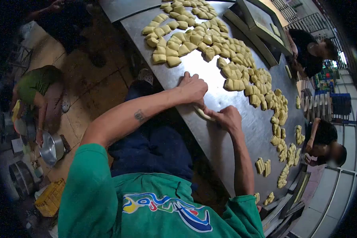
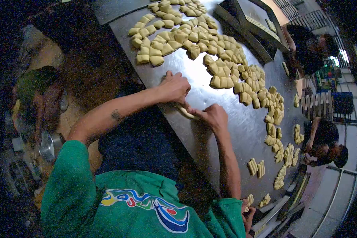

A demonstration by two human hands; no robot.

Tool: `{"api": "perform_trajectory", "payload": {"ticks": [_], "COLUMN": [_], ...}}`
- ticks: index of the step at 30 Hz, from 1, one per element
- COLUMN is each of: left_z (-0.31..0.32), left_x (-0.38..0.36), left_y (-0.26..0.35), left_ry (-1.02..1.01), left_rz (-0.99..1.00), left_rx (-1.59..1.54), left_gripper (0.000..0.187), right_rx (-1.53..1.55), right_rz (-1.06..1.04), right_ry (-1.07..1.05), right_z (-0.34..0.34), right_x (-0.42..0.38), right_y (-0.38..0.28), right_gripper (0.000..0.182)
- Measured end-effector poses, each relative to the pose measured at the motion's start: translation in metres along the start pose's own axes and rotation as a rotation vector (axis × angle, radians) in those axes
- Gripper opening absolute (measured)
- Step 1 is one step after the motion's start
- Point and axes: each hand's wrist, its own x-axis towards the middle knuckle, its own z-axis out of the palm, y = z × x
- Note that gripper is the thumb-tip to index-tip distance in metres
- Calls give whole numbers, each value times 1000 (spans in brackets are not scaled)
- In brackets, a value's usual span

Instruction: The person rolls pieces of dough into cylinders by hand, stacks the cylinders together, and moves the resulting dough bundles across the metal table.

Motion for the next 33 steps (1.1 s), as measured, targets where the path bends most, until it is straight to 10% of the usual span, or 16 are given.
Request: {"api": "perform_trajectory", "payload": {"ticks": [3, 15, 21, 33], "left_z": [19, 7, 30, 13], "left_x": [-6, -4, -20, -13], "left_y": [8, -10, 0, -28], "left_ry": [256, -9, 392, 164], "left_rz": [26, 92, 77, 176], "left_rx": [111, -147, -11, -168], "left_gripper": [42, 56, 50, 46], "right_rx": [-178, -21, -202, 182], "right_rz": [26, 21, -42, 90], "right_ry": [18, 4, 115, 94], "right_z": [-5, -8, 3, 5], "right_x": [-19, -8, -21, -21], "right_y": [-22, -10, -12, 2], "right_gripper": [76, 72, 73, 66]}}
